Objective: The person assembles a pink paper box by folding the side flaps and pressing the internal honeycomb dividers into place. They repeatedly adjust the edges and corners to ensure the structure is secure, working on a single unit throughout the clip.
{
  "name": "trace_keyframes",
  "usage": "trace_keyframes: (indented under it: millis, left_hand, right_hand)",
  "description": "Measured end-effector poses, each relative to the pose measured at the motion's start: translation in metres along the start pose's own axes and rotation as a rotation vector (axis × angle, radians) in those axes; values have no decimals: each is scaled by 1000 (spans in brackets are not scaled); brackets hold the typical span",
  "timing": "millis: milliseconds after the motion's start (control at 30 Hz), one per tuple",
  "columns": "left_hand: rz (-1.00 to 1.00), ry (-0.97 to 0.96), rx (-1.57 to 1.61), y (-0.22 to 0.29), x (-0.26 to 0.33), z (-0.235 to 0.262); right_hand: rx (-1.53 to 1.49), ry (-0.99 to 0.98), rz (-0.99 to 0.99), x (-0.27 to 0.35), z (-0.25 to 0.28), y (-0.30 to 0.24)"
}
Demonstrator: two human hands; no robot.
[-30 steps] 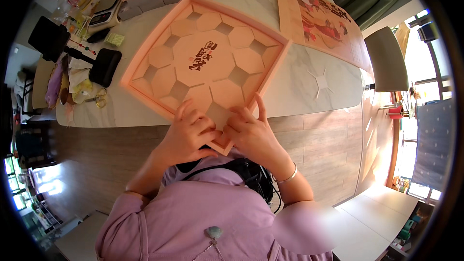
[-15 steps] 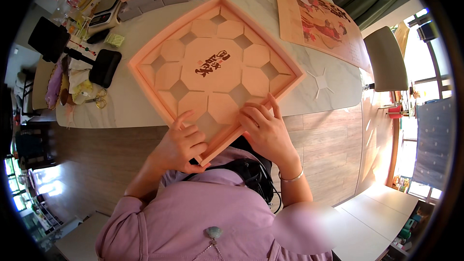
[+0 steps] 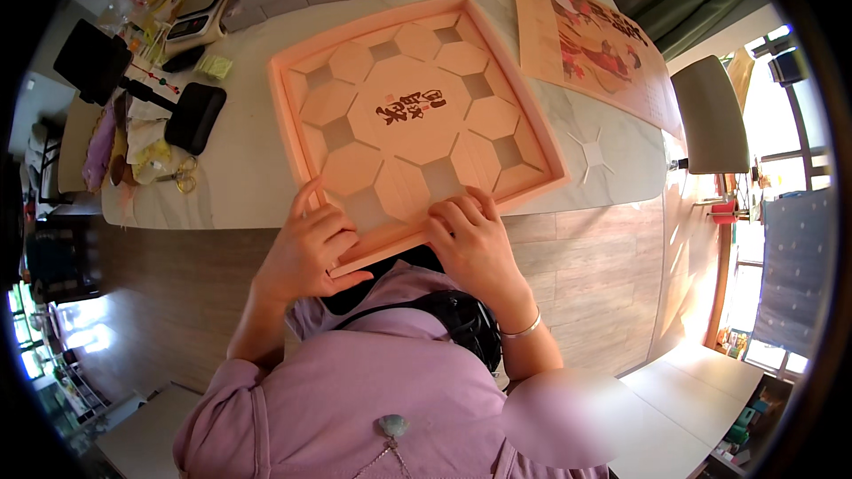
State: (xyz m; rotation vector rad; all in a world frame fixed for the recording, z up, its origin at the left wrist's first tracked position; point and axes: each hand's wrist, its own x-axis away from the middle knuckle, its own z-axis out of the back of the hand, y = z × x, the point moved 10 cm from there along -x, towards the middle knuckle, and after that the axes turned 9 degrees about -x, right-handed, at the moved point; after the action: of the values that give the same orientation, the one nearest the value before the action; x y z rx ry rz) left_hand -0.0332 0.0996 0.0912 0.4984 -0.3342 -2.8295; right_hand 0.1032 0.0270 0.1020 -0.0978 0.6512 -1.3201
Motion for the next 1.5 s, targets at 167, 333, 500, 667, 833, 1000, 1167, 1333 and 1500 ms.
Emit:
trace_keyframes:
  millis: [167, 333, 500, 667, 833, 1000, 1167, 1333, 1500]
  left_hand:
    - [-22, 88, -12, -10, 2, 3]
    - [-38, 173, -118, 12, -4, -9]
    - [-46, 140, 92, 16, -18, -4]
    - [155, 297, 128, -32, -27, 20]
    - [284, 237, -120, -54, -44, 10]
    - [393, 228, -165, -59, -47, 4]
    - [370, 167, -227, -55, -53, 1]
    - [394, 144, -310, -56, -58, -3]
    - [415, 130, -280, -56, -57, 2]
  right_hand:
    - [-25, -45, -2, -6, -9, 1]
    - [-208, -91, -115, -13, 9, 17]
    - [-213, -9, -342, -7, 23, 39]
    - [-201, 90, -422, -6, 18, 43]
    - [-89, 154, -405, -7, 8, 33]
    - [-89, 202, -354, -5, 3, 31]
    - [-86, 210, -346, -5, 2, 32]
    - [-105, 240, -366, -12, 9, 27]
    - [-1031, 80, -641, -9, -20, 37]
